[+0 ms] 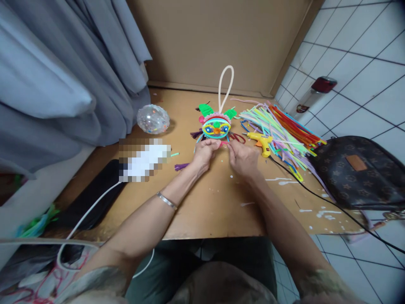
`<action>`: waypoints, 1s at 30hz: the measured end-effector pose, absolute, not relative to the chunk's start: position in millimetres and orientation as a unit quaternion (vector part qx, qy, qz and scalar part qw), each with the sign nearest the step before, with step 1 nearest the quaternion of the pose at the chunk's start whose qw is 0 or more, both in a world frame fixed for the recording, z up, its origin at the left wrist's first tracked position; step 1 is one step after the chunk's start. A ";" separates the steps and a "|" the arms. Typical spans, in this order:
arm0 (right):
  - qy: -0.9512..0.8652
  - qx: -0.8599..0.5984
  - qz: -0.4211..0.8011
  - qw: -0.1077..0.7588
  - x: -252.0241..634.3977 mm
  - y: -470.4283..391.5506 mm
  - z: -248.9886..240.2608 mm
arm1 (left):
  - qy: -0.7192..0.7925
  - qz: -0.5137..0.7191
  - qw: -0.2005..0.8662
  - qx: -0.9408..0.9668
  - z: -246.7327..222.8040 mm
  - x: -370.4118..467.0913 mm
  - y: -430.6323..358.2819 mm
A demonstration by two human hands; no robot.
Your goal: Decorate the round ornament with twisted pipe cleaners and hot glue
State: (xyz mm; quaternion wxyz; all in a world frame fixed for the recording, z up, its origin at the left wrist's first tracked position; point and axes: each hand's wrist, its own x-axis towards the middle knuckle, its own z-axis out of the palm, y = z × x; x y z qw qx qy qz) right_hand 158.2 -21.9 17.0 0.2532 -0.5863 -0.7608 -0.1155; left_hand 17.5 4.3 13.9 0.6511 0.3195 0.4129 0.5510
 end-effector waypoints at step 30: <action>-0.692 -0.647 -0.092 0.308 132.9 -24.2 -3.9 | 0.384 0.566 0.719 0.126 19.6 36.4 -11.4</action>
